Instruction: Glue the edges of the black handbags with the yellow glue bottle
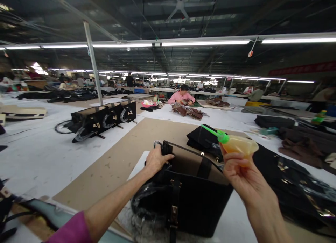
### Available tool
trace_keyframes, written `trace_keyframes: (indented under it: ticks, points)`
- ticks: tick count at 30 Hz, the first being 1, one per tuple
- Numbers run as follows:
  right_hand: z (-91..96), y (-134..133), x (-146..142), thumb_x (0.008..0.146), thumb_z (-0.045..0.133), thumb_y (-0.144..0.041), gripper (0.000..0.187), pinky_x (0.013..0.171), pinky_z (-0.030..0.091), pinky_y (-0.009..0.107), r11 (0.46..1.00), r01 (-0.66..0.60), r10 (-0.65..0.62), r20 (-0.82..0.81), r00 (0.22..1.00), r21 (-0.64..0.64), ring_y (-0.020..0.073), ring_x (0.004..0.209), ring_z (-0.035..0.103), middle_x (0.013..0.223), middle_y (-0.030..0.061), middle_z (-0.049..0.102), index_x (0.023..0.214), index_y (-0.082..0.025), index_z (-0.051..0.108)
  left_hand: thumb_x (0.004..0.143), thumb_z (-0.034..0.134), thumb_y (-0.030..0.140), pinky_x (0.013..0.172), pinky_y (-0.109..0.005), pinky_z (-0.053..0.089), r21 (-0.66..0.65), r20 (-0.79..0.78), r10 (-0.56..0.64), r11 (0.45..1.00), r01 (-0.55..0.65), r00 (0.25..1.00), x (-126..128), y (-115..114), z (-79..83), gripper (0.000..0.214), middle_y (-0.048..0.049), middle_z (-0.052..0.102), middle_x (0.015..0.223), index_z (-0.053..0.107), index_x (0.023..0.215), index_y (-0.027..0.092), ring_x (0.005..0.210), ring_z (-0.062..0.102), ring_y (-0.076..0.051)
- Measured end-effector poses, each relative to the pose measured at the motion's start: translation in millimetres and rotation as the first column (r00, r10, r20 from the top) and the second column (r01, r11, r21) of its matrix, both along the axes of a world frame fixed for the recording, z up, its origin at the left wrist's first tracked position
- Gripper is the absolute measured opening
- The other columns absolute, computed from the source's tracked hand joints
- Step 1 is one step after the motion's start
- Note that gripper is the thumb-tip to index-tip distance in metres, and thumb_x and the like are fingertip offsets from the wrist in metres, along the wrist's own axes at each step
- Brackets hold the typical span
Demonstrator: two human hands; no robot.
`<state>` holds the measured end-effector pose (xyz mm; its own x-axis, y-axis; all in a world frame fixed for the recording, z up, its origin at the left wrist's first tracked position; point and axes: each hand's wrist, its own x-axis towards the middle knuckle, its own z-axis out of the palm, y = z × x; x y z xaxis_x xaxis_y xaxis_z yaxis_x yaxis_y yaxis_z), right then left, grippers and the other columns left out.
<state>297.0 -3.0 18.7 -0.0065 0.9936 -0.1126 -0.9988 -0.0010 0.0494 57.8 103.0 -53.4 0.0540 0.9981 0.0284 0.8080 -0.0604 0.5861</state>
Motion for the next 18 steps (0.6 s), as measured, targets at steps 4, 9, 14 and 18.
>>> trace_keyframes:
  ticks: [4, 9, 14, 18]
  points:
    - [2.4, -1.6, 0.7, 0.064, 0.075, 0.002, 0.087, 0.046, 0.054, 0.014, 1.000, -0.017, 0.017, 0.003, 1.000, 0.003, 0.0084, 0.052, 0.054, 0.070, -0.0059, 0.048, 0.133, -0.017, 0.025, 0.071, 0.057, 0.052, 0.067, -0.030, 0.042, 0.067, 0.069, 0.021, 0.997, -0.026, 0.997, 4.6, 11.9, -15.1, 0.038, -0.0081, 0.065, 0.086, 0.056, 0.088, 0.018, 0.085, 0.061, -0.024]
    - [12.7, -5.0, -6.9, 0.073, 0.070, -0.005, 0.064, 0.044, 0.053, 0.015, 0.999, 0.010, -0.010, 0.010, 1.000, -0.036, 0.0100, 0.053, 0.054, 0.070, -0.0045, 0.047, 0.124, -0.025, 0.036, 0.077, 0.048, 0.029, 0.066, -0.029, 0.042, 0.062, 0.153, 0.025, 0.997, -0.035, 0.988, 9.7, 16.2, -24.8, 0.020, -0.0089, 0.065, 0.076, 0.058, 0.087, 0.014, 0.076, 0.061, -0.022]
    - [14.2, -8.6, -9.2, 0.081, 0.064, -0.017, 0.048, 0.042, 0.053, 0.016, 0.994, 0.058, -0.060, -0.020, 0.998, -0.094, 0.0110, 0.052, 0.053, 0.068, -0.0027, 0.046, 0.122, -0.023, 0.040, 0.083, 0.038, 0.028, 0.076, -0.026, 0.045, 0.108, 0.411, -0.089, 0.993, 0.048, 0.907, -0.4, 11.8, -28.9, 0.030, -0.0085, 0.066, 0.092, 0.055, 0.103, 0.012, 0.086, 0.061, -0.019]
    - [14.3, -14.9, -7.1, 0.078, 0.067, -0.012, 0.051, 0.042, 0.053, 0.018, 0.992, 0.067, -0.071, -0.039, 0.997, -0.110, 0.0113, 0.052, 0.053, 0.070, -0.0018, 0.048, 0.121, -0.022, 0.042, 0.082, 0.042, 0.043, 0.083, -0.029, 0.045, 0.141, 0.666, -0.162, 0.986, 0.091, 0.728, -11.5, 7.5, -22.0, 0.042, -0.0081, 0.065, 0.101, 0.056, 0.108, 0.012, 0.095, 0.059, -0.021]
